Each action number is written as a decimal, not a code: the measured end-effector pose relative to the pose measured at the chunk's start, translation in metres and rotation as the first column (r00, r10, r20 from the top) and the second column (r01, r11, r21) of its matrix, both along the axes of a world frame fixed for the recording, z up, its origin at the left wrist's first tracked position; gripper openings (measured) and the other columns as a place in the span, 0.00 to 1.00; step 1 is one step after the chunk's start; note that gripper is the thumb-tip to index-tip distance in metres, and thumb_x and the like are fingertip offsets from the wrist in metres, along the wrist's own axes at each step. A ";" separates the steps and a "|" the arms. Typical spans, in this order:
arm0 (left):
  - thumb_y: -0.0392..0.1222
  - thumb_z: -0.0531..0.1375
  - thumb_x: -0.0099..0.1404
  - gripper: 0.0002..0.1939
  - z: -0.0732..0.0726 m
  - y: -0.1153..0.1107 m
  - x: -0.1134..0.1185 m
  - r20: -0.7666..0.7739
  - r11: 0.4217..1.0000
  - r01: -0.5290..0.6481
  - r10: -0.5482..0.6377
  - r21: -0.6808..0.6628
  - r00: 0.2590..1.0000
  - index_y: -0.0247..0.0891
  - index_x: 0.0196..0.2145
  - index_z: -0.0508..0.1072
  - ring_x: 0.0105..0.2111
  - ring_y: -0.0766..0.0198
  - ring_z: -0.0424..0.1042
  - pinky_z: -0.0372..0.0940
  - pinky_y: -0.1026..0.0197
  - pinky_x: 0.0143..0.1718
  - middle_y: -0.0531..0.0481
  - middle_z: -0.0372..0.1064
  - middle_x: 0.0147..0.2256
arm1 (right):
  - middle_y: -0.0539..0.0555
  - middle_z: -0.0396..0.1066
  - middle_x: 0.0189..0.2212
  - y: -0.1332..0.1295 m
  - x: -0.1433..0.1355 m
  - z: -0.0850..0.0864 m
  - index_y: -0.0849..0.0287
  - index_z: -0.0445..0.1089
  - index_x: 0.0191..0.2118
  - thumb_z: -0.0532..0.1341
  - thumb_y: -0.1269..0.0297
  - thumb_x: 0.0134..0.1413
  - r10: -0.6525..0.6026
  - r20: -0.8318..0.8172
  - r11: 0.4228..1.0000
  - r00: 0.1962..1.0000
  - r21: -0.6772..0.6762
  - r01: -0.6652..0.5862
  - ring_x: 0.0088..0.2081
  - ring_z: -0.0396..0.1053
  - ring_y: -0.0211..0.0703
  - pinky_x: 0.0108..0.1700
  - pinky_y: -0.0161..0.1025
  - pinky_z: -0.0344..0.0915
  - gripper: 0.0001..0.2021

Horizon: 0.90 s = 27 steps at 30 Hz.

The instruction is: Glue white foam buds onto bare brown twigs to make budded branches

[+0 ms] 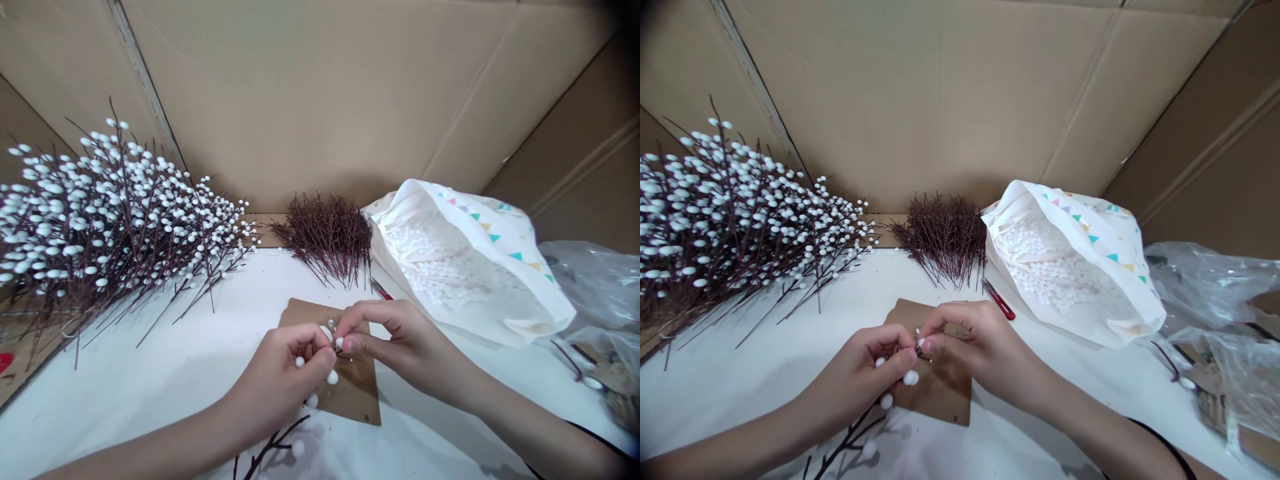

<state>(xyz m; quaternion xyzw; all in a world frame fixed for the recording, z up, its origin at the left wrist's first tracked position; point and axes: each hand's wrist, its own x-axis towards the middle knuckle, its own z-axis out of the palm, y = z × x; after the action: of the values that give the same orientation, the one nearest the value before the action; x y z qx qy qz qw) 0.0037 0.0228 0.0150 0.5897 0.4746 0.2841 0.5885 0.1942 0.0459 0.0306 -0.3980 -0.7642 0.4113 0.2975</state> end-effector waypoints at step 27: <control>0.33 0.55 0.58 0.09 0.001 0.001 -0.003 -0.027 0.998 0.052 -0.051 0.036 0.998 0.37 0.21 0.66 0.21 0.70 0.58 0.51 0.67 0.22 0.58 0.62 0.18 | 0.51 0.73 0.25 -0.002 -0.003 -0.016 0.61 0.75 0.30 0.64 0.64 0.54 -0.013 -0.180 0.975 0.984 -0.219 -0.027 0.28 0.66 0.35 0.31 0.32 0.63 0.06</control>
<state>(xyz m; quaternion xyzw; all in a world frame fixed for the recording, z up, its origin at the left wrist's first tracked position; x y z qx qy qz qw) 0.0009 0.0242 0.0161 0.6161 0.4616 0.2695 0.5786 0.1909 0.0440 0.0149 -0.3868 -0.6851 0.5289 0.3181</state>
